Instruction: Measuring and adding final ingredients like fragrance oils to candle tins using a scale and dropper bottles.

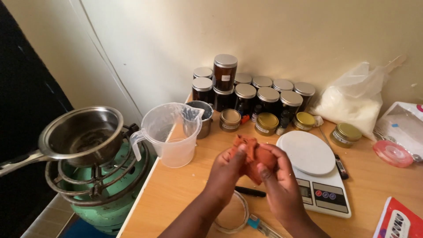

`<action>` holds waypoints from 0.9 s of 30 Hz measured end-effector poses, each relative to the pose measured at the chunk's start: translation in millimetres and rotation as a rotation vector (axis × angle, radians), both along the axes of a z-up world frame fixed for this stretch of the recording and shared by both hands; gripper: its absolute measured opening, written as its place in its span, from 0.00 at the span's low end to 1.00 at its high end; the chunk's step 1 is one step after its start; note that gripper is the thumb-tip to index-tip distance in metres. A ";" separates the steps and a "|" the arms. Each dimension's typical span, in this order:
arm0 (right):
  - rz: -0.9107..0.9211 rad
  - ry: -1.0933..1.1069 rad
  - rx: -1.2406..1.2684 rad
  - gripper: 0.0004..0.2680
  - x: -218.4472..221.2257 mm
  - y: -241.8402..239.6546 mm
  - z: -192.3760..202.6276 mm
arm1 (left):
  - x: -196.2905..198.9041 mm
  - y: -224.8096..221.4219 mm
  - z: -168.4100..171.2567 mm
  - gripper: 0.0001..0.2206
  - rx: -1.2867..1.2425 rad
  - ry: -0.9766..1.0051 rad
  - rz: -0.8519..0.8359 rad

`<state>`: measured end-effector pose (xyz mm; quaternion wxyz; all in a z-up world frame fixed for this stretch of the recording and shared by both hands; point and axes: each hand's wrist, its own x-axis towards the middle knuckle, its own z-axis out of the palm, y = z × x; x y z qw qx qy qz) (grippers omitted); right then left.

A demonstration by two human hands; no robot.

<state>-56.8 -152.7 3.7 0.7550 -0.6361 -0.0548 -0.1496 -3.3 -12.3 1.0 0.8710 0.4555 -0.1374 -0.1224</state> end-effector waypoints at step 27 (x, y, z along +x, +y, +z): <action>0.050 -0.246 -1.518 0.07 14.9 -7.2 -36.3 | 42.0 22.7 -3.5 0.13 -0.125 0.271 0.154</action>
